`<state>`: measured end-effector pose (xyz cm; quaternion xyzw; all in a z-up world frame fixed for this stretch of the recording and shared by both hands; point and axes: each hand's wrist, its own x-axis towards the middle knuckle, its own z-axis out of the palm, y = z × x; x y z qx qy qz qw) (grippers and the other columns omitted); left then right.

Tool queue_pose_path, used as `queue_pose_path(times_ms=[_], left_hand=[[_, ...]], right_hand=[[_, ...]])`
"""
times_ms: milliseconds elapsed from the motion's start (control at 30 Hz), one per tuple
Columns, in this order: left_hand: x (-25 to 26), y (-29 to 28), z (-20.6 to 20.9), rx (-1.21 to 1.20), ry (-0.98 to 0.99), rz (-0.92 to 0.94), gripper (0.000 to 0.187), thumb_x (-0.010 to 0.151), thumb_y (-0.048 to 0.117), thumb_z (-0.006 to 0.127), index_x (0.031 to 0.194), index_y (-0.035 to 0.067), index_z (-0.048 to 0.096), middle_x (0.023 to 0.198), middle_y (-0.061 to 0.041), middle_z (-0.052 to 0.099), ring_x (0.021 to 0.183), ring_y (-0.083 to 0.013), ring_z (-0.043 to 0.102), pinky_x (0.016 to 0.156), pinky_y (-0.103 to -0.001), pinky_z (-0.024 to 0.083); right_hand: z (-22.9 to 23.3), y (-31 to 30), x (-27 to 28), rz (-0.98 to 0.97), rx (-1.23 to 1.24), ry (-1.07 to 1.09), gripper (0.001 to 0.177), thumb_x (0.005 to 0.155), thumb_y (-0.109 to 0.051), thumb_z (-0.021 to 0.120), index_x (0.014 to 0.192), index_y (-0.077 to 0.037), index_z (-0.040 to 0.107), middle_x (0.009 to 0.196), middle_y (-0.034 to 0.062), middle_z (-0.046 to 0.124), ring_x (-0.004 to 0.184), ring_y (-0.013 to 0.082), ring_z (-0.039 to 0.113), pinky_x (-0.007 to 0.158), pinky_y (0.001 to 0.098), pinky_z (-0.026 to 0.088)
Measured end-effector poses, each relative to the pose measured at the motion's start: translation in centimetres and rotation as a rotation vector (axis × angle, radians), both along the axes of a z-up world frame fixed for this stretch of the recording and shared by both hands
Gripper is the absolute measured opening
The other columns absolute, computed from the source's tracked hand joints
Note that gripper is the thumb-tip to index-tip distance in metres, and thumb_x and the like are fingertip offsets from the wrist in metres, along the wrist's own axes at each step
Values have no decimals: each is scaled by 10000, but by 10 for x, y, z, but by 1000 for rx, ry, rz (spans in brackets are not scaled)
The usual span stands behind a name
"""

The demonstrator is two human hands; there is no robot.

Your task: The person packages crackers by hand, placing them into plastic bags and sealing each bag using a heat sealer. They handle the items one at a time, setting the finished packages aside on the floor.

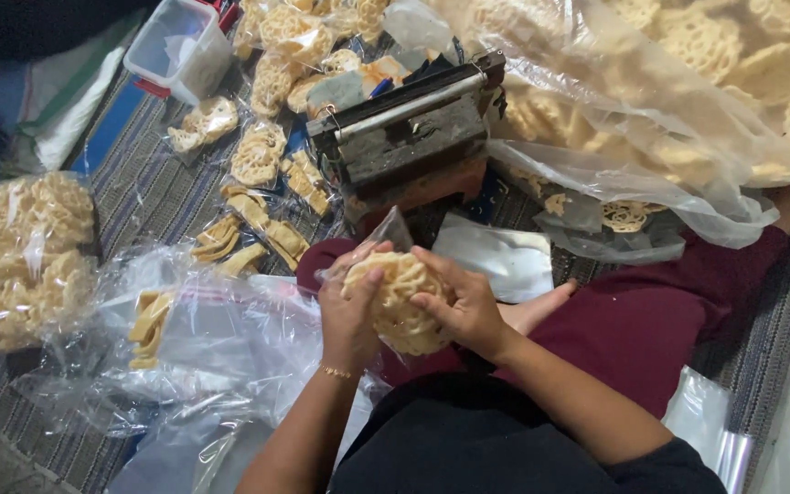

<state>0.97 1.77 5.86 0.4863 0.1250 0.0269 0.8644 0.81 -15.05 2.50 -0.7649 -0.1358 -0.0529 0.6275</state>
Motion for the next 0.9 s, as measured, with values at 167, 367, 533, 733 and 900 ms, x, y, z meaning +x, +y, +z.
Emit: queue_pose_path(times_ms=[167,367,533,733,900], left_hand=[[14,62,25,-2,120,23,327,857,236,720,1124,61,652,1089,-175,741,960,-314,747,818,-480,624],[69,106,15,-416,88,362,440,810,528,723,1041,206,531,1263,-52,432,1244,-408,489,947,-840,406],[57,5,-71,-332,289,-8,310,986,485,572,1106,226,693,1171,1,736,1126,-242,697,870,-527,567],[92,-95,-260,662,106,-697,360,953,392,693,1248,191,737,1249,-118,712,1271,-328,604,1029,-534,495],[107,-107,-288,1727,252,-1236,743,945,570,468,1621,415,199,1722,-117,22,1558,-428,97,1093,-797,201]], right_hand=[[-8,-4,9,335,140,202,710,964,-305,677,1585,-196,350,1121,164,606,827,206,690,740,363,564],[-25,-26,7,286,250,340,731,993,-203,635,1626,-134,276,1526,214,483,1052,277,742,906,404,593],[-111,-90,11,53,54,371,465,960,-139,679,1418,-82,625,1386,159,642,971,290,773,883,419,590],[-229,-229,51,-335,-355,367,337,956,-182,717,1290,-141,735,1161,152,739,1071,344,709,895,409,565],[-349,-379,98,-1118,-86,637,392,938,-221,711,1317,-164,628,1184,75,646,1170,258,625,1036,457,444]])
